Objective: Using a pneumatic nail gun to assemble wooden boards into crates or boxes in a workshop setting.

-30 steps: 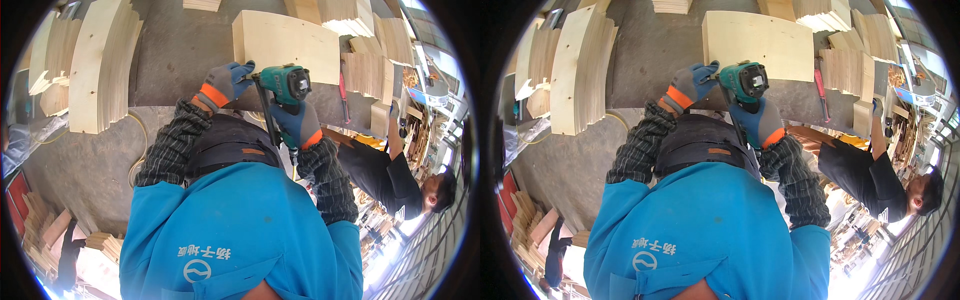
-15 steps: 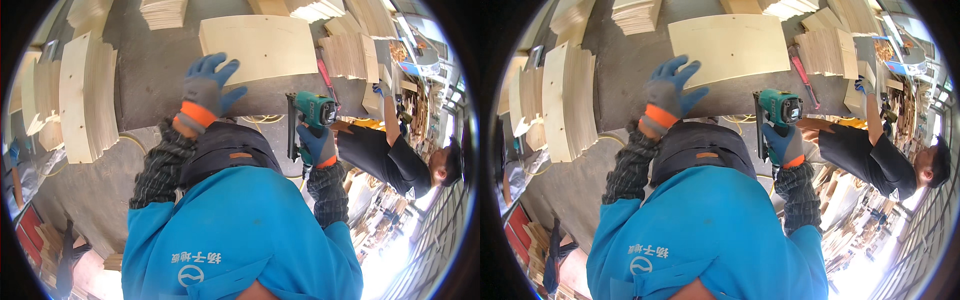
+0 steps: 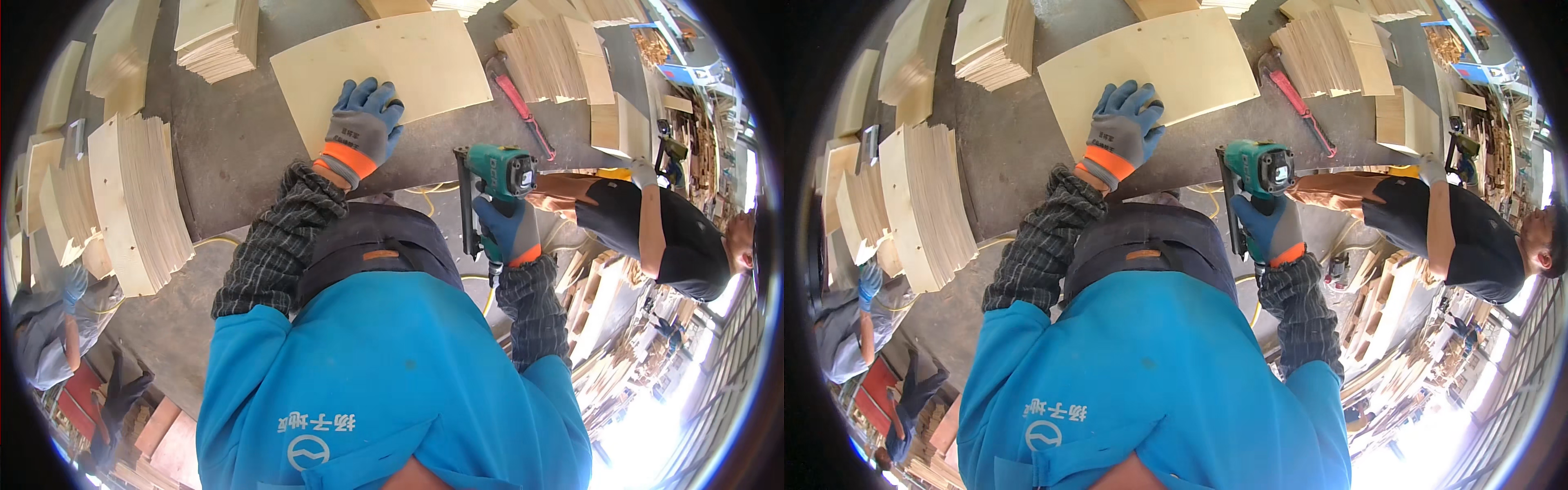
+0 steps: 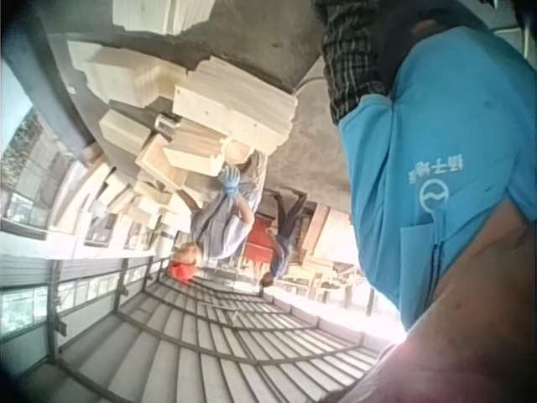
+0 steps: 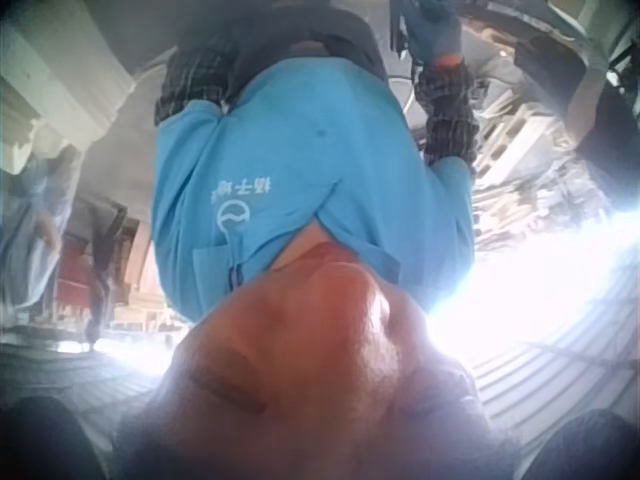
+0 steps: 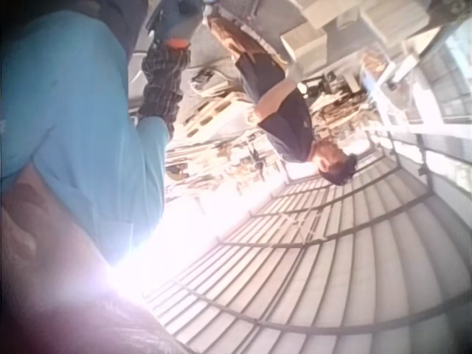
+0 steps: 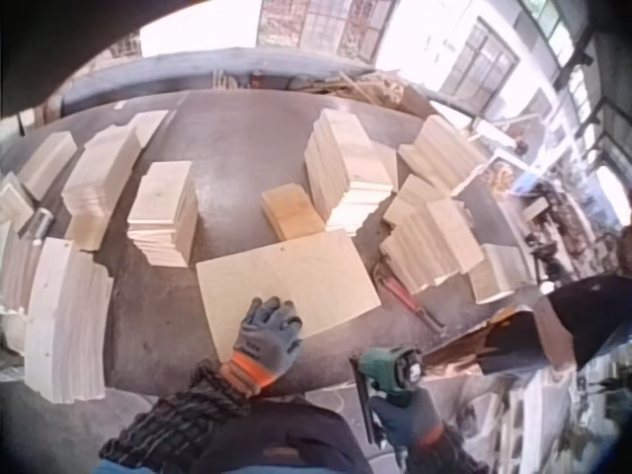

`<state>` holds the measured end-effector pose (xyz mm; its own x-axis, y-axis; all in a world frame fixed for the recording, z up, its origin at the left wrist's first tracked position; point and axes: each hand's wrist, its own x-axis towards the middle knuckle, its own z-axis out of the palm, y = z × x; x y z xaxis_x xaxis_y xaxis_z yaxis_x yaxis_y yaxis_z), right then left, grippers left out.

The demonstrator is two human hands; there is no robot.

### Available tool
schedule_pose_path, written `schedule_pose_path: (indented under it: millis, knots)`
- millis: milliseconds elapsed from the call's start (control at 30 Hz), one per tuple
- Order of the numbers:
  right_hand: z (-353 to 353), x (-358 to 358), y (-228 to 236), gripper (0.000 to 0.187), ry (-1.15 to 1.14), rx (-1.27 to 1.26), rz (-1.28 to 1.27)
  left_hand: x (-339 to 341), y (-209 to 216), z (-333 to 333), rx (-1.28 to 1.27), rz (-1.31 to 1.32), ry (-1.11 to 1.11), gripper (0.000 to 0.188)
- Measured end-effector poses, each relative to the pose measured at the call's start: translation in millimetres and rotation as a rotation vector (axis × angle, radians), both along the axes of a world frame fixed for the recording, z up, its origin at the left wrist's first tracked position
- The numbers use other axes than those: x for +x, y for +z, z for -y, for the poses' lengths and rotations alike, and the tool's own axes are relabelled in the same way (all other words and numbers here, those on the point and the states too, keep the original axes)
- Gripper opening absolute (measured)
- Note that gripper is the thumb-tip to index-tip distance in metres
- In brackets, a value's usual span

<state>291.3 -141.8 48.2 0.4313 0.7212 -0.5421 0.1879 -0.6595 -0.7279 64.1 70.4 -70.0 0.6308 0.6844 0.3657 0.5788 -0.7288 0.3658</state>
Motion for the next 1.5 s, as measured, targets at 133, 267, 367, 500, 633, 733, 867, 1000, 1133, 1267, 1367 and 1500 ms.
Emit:
schedule_pose_path:
  millis: [133,267,367,500,633,733,867,1000,1133,1267,1367,1500]
  knots:
    - [-21.3,-1.5,7.3,0.038,0.049,0.029,-0.012,1.3,-2.0,1.0,-0.002,-0.009,0.010,0.034]
    - [-45.9,-5.5,10.7,0.038,0.101,0.048,0.020,1.3,-2.6,1.7,-0.013,-0.014,0.016,0.034]
    - [-63.8,-6.2,10.8,0.034,0.091,-0.007,-0.087,0.9,-1.6,2.5,-0.010,-0.004,0.021,0.035]
    - [-84.1,-11.0,5.9,0.033,0.144,-0.027,-0.107,0.9,-0.9,2.1,-0.004,0.013,0.010,0.035]
    - [-91.1,-15.2,3.6,0.033,0.165,-0.016,-0.126,1.0,-3.0,1.8,0.006,0.060,0.016,0.032]
    - [-92.0,-14.6,3.4,0.034,0.183,-0.024,-0.117,0.6,-4.5,1.5,0.014,0.088,0.016,0.030]
    - [-92.7,-12.5,3.2,0.034,0.198,-0.051,-0.078,1.8,-5.1,1.3,0.015,0.086,0.015,0.029]
    - [-92.9,-12.4,4.2,0.034,0.207,-0.060,-0.043,1.5,-4.2,2.3,0.011,0.083,0.020,0.029]
    - [-91.9,-12.3,7.2,0.032,0.167,-0.040,-0.106,0.3,-3.0,1.2,0.019,0.071,0.021,0.028]
    - [-91.6,-6.6,12.4,0.027,0.085,-0.029,-0.125,0.0,-2.2,0.9,0.000,0.059,0.015,0.026]
    - [-90.7,-0.5,15.7,0.024,0.012,-0.026,-0.178,1.5,-2.0,1.3,0.023,0.079,0.025,0.025]
    - [-90.2,5.1,11.9,0.024,-0.022,-0.014,-0.193,1.6,-2.8,0.5,-0.001,0.102,0.007,0.025]
